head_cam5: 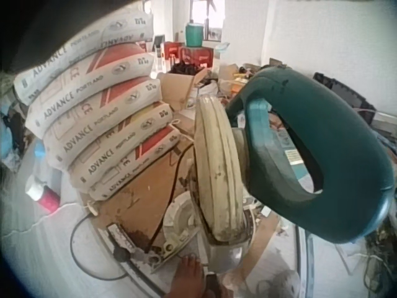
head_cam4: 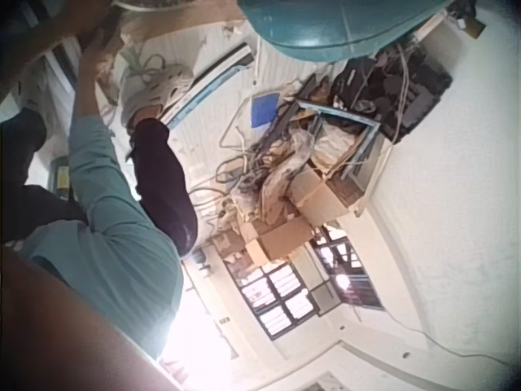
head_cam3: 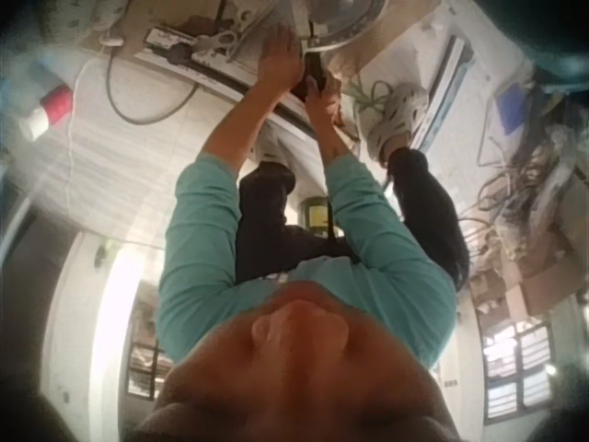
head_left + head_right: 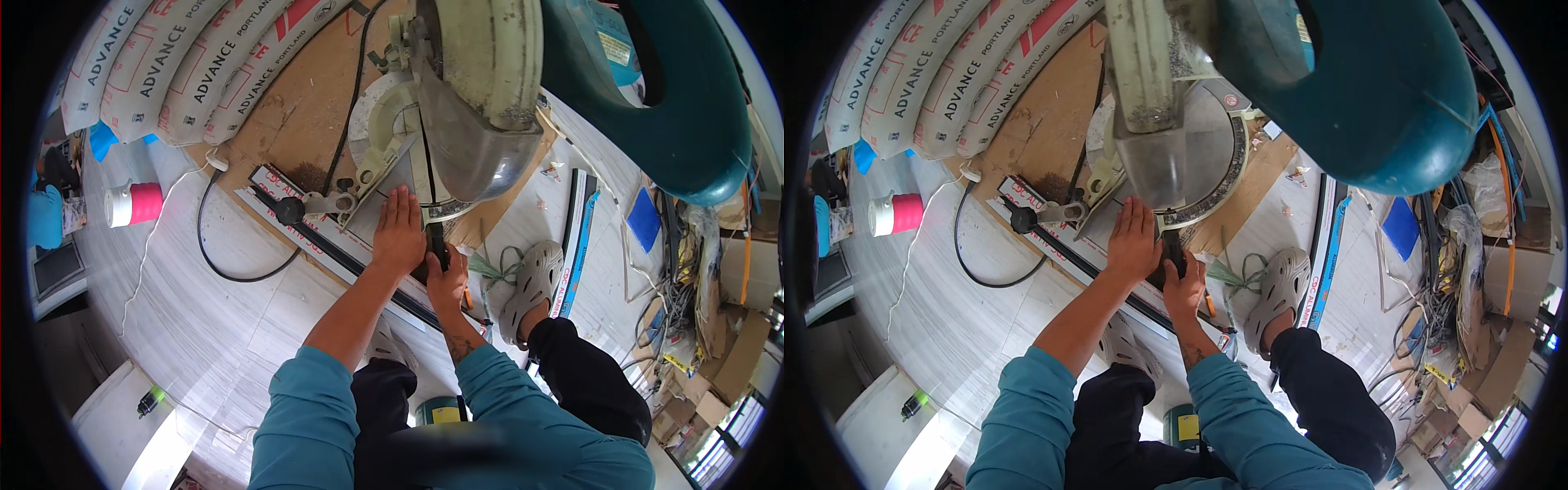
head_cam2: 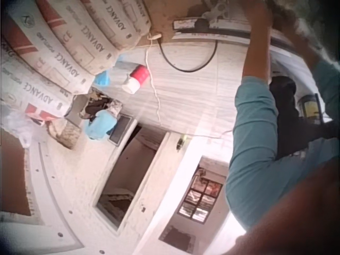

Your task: Using a miter saw to cut an aluminum profile after measuring and marking it.

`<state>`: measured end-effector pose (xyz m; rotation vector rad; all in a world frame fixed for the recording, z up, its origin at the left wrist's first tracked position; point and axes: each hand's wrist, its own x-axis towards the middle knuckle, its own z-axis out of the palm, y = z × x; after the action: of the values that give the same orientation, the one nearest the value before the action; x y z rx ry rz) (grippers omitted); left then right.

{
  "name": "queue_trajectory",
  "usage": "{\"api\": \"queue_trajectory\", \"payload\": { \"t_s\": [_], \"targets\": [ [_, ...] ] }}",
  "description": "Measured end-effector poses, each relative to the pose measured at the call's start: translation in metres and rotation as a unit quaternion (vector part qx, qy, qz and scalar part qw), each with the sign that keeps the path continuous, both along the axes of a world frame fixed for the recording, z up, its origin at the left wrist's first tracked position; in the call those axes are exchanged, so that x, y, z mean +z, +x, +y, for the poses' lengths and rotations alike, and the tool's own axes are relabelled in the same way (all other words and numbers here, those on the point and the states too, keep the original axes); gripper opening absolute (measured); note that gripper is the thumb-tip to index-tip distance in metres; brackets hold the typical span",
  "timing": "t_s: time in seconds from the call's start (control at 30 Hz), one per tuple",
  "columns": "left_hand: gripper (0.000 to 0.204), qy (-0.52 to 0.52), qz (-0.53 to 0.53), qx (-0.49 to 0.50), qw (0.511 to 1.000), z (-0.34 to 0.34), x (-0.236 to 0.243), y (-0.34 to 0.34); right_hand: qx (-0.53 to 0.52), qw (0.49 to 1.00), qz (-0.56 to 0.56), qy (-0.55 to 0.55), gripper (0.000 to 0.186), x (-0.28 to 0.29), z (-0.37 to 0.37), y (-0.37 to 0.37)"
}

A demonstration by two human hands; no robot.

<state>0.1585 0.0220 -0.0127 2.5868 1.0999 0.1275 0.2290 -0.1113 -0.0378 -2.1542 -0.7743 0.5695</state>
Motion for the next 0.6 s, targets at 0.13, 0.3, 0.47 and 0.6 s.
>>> {"api": "queue_trajectory", "payload": {
  "t_s": [0.13,0.3,0.47,0.6],
  "targets": [
    [0.071,-0.001,0.029,-0.019,0.999,0.003,-0.003,-0.001,-0.055,0.985,0.159,-0.039,0.038,0.002,0.001,0.007],
    [0.072,-0.021,0.034,-0.026,0.999,0.005,0.0,-0.001,-0.154,0.719,0.676,0.04,0.033,-0.017,-0.011,0.036],
    [0.072,0.004,0.066,-0.056,0.996,0.005,-0.003,0.001,-0.337,0.724,0.586,0.136,0.03,-0.023,-0.01,0.003],
    [0.072,0.001,0.084,-0.057,0.995,0.01,0.001,-0.007,-0.312,0.73,0.595,0.127,0.034,-0.034,-0.013,0.008]
  ]
}}
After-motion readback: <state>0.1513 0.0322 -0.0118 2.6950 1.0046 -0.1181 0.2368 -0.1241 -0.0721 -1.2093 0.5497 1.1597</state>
